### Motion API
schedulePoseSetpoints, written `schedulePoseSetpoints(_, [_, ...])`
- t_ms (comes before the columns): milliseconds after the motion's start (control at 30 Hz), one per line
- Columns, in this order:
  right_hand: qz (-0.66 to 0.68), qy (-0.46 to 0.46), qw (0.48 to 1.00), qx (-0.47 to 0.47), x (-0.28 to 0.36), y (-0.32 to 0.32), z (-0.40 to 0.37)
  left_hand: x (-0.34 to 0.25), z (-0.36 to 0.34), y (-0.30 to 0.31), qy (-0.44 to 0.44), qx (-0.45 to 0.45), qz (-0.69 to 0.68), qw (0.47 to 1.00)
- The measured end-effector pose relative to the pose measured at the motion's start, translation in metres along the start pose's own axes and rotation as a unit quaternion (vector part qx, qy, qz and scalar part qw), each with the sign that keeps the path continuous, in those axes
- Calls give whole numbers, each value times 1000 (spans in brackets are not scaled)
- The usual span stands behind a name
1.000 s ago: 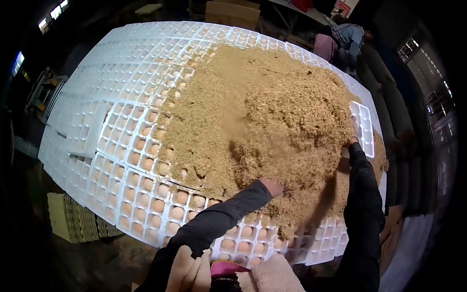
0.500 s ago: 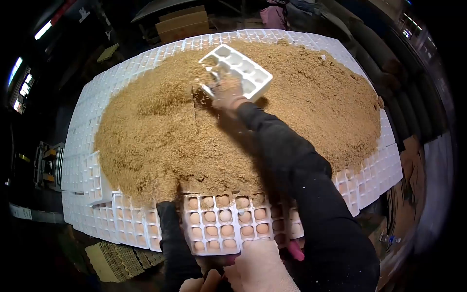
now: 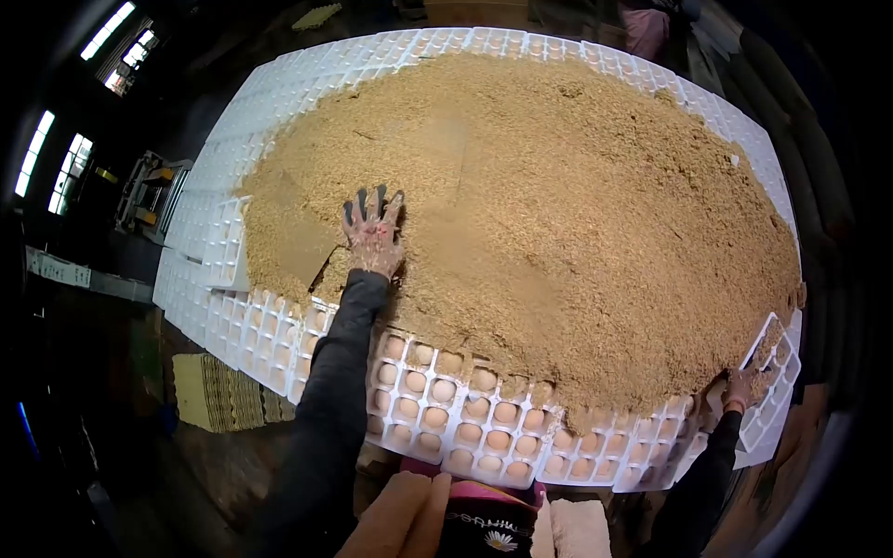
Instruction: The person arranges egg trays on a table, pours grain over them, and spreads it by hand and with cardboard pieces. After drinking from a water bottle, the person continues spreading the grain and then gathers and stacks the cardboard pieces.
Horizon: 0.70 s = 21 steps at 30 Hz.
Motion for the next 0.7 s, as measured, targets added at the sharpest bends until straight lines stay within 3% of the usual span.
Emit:
schedulePoseSetpoints(33, [62, 0, 997, 43, 14, -5, 10, 10, 18, -23, -49, 45, 4, 998])
schedulePoseSetpoints(100, [135, -57, 984, -98, 73, 21, 13, 17, 46, -45, -131, 48, 28, 990])
schedulePoseSetpoints(133, [91, -30, 983, -157, 106, 37, 23, 16, 60, -57, -172, 11, 11, 985])
schedulePoseSetpoints(167, [228, -44, 972, -23, 160, 139, -12, 15, 72, -70, -212, -29, -6, 977])
schedulePoseSetpoints(233, [194, 82, 976, -56, 239, 205, -10, 9, 97, -65, -183, -109, -46, 976])
schedulePoseSetpoints(267, [200, 89, 958, -185, 285, 256, -30, 12, 104, -45, -165, -141, -97, 971])
schedulePoseSetpoints(367, [278, 121, 947, -109, 372, 325, -59, 74, 125, 20, -57, -195, -312, 928])
schedulePoseSetpoints(400, [291, 116, 946, -80, 400, 339, -71, 115, 134, 21, -40, -219, -395, 891])
schedulePoseSetpoints(433, [262, 105, 957, -71, 420, 341, -72, 161, 150, -29, 73, 16, -650, 756])
schedulePoseSetpoints(500, [225, 86, 970, 21, 469, 391, -125, 249, 129, -59, 88, 180, -862, 466])
schedulePoseSetpoints(533, [206, 96, 973, -29, 479, 387, -123, 291, 125, -49, -50, 178, -667, 722])
schedulePoseSetpoints(567, [190, 102, 973, -79, 492, 376, -118, 319, 117, -79, 64, 244, -775, 579])
schedulePoseSetpoints(600, [232, 99, 964, -82, 500, 380, -122, 340, 113, -93, 62, 297, -708, 637])
schedulePoseSetpoints(633, [275, 93, 954, -81, 508, 381, -124, 351, 114, -102, 25, 353, -560, 749])
schedulePoseSetpoints(667, [273, 102, 946, -140, 516, 362, -112, 353, 113, -113, -13, 386, -414, 824])
schedulePoseSetpoints(700, [245, 107, 956, -123, 531, 366, -115, 349, 108, -123, -34, 393, -318, 862])
Point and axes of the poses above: each hand's wrist, its own z-axis towards the middle knuckle, its own y-axis out of the back of the hand, x = y × z, the point moved 5 cm from there along z, towards the middle knuckle, and after that the axes turned 4 degrees about y, right-handed, at the moved point
